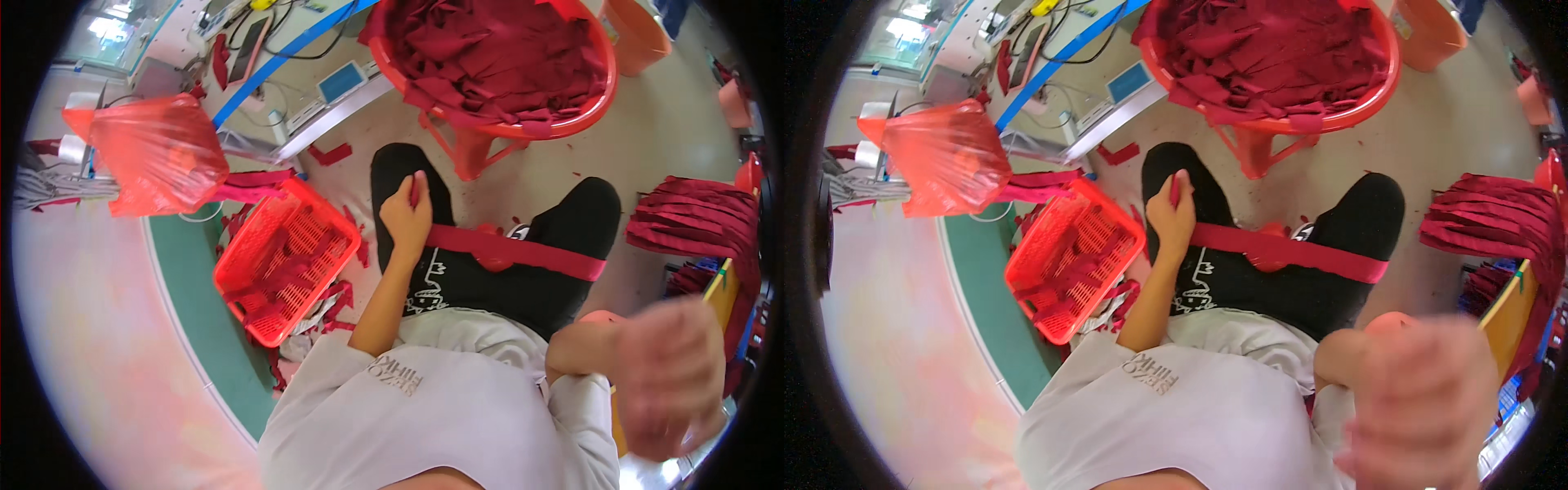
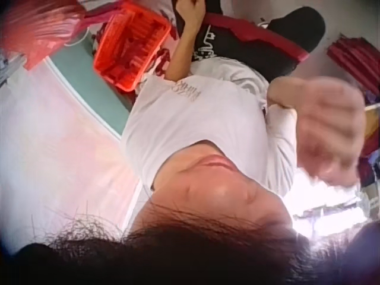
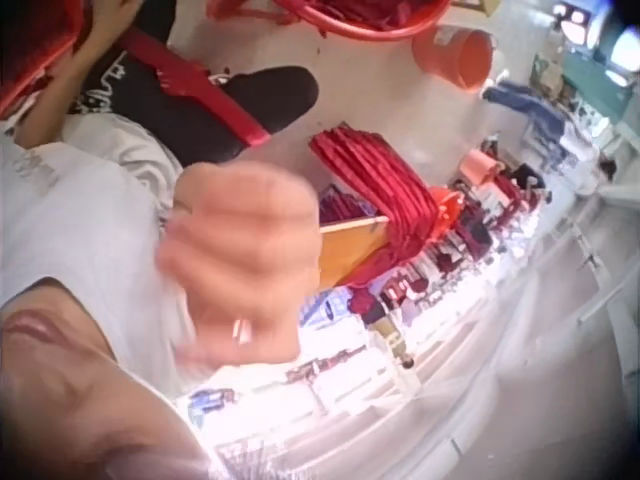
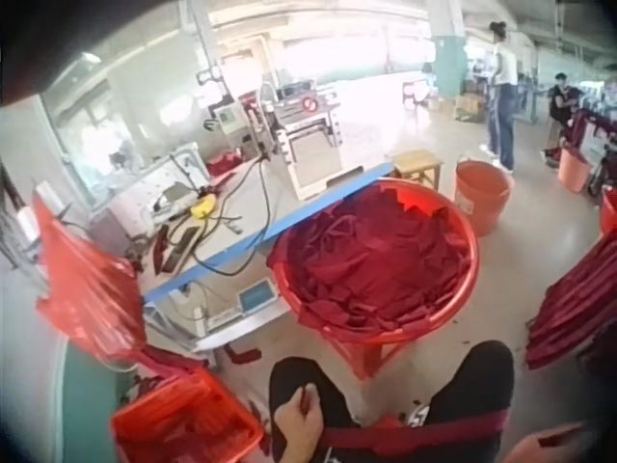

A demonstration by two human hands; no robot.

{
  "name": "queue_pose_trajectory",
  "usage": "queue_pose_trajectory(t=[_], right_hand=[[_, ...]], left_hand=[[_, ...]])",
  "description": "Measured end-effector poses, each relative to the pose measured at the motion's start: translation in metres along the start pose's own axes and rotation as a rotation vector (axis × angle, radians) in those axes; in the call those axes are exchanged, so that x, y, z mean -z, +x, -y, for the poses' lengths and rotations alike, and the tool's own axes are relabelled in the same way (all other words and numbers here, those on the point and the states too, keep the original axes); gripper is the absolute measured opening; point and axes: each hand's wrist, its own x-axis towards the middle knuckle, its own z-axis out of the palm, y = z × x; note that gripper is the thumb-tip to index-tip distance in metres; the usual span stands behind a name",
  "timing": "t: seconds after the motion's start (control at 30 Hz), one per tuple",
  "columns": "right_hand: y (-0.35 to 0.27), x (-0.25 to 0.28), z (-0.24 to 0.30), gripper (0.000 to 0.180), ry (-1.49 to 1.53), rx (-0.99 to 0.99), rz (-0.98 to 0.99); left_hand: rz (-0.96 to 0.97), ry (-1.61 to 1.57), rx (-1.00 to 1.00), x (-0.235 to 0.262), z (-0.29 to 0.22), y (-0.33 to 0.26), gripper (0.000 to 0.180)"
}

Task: Sort, organize, and tie bundles of red fabric strips in a workshop setting.

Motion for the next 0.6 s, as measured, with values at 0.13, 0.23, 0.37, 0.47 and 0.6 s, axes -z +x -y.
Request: queue_pose_trajectory(t=[0.13,0.23,0.37,0.47,0.6], right_hand=[[-0.036,-0.001,-0.090,0.019,-0.499,-0.549,-0.366],[-0.041,0.027,-0.197,0.020,-0.458,-0.890,0.103],[-0.105,0.090,-0.307,0.030,-0.825,-0.848,0.820],[-0.100,0.078,-0.332,0.042,-1.065,-1.035,0.910],[-0.097,0.078,-0.324,0.031,-1.465,-1.129,0.852]], left_hand=[[0.001,0.034,-0.045,0.003,0.001,-0.002,0.039],[0.013,0.066,-0.026,0.009,-0.011,-0.002,0.038],[0.028,0.089,-0.085,-0.001,-0.015,0.000,0.031],[-0.020,0.129,-0.116,-0.004,-0.009,0.003,0.029],[0.026,0.206,-0.168,-0.013,-0.013,0.004,0.016]])
